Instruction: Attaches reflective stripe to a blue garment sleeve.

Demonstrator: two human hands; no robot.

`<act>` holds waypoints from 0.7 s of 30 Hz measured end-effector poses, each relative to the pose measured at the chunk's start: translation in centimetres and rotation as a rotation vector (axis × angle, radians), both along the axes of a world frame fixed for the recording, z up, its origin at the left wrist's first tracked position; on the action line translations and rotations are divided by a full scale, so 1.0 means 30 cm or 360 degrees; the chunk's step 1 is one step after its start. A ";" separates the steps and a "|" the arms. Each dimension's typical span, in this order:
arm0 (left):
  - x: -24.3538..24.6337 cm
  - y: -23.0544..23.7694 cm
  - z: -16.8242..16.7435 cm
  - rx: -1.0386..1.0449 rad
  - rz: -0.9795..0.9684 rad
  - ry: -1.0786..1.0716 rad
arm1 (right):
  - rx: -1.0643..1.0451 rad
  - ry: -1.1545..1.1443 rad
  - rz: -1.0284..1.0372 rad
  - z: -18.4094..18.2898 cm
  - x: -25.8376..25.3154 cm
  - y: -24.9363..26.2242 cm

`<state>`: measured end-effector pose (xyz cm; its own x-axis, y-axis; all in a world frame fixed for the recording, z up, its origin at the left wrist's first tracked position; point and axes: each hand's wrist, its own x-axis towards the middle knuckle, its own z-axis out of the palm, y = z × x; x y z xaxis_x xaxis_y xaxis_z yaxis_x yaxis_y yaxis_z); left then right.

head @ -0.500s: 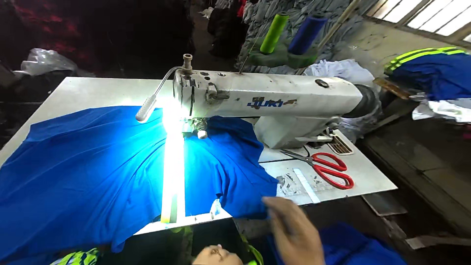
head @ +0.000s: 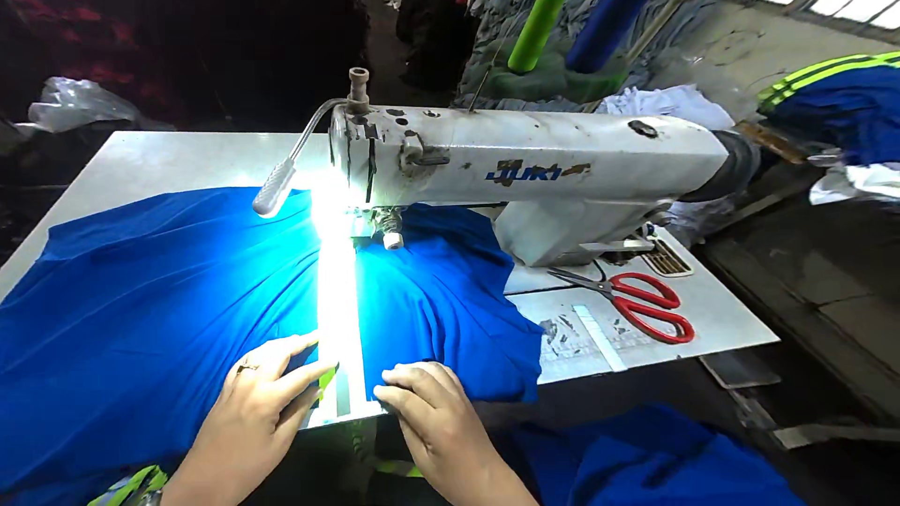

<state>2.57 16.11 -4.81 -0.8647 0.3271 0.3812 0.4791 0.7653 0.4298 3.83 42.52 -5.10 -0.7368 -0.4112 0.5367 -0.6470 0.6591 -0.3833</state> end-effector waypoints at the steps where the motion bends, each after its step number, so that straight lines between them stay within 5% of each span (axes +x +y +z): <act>1: -0.003 -0.006 0.000 0.0000 -0.0018 -0.0015 | 0.0006 -0.0004 -0.0004 -0.001 0.005 0.000; 17: -0.008 -0.017 -0.003 -0.0043 -0.0072 -0.0051 | 0.0157 0.0024 -0.0011 0.003 0.016 -0.007; 21: 0.017 0.018 0.018 -0.0079 -0.0154 0.0194 | 0.0263 0.0059 -0.0040 0.022 0.025 -0.016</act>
<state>3.07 16.64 -4.25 -0.7765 0.4280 0.4625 0.5980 0.7318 0.3269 4.58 42.05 -4.44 -0.7291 -0.4775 0.4902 -0.6410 0.7275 -0.2447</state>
